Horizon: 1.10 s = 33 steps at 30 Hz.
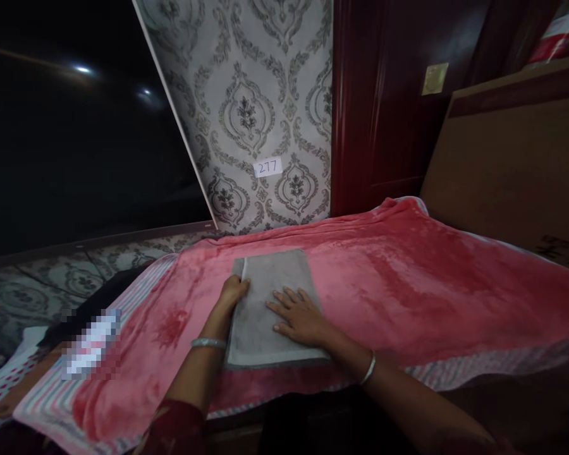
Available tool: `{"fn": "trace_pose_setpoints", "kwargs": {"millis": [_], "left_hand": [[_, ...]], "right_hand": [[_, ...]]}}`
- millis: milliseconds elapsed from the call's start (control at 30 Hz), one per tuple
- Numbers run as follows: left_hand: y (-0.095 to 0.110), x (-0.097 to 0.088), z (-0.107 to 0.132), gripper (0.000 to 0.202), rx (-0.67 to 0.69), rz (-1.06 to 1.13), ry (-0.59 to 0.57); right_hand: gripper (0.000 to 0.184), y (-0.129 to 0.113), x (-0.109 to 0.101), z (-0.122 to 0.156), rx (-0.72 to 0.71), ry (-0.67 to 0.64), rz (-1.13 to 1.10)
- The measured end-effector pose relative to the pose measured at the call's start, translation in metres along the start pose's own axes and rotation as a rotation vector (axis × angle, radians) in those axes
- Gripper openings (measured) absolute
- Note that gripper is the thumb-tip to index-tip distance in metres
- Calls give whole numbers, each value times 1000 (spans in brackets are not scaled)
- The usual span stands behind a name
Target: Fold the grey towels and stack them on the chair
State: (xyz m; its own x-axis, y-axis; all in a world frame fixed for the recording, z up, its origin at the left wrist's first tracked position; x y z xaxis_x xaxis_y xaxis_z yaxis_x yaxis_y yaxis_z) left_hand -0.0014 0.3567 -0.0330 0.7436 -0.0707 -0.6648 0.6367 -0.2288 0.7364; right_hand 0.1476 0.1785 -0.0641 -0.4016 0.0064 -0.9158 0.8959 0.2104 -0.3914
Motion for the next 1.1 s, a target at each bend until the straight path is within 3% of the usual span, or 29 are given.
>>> {"fn": "trace_pose_setpoints", "kwargs": {"millis": [200,533,767,967,1100], "left_hand": [[22,6,-36,20,-60,-235,62],[12,17,-24,28,3,-340,143],[24,13,-14,33,38,-317,181],[28,-3,-1,41,108,-133,129],[2,-32,42,42,119,-8,144]], "right_hand": [[65,-4,-3,3,1,-3,-6],[65,0,0,2,-10,-12,-10],[65,-1,-2,2,-9,3,9],[63,2,-1,3,6,11,56],[61,4,0,5,13,35,63]]}}
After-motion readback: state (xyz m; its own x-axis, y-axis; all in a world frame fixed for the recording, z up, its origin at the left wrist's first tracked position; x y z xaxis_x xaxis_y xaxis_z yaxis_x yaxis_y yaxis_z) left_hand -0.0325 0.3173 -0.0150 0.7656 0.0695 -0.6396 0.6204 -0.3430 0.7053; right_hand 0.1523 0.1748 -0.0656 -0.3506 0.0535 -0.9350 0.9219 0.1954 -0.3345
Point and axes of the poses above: each hand's wrist, its own z-axis away from the middle knuckle, its own x-axis out of the palm, y = z × x, the point moved 8 cm from there along -z, towards the middle knuckle, and after that the axes turned 6 degrees about x, right-handed, at the moved point
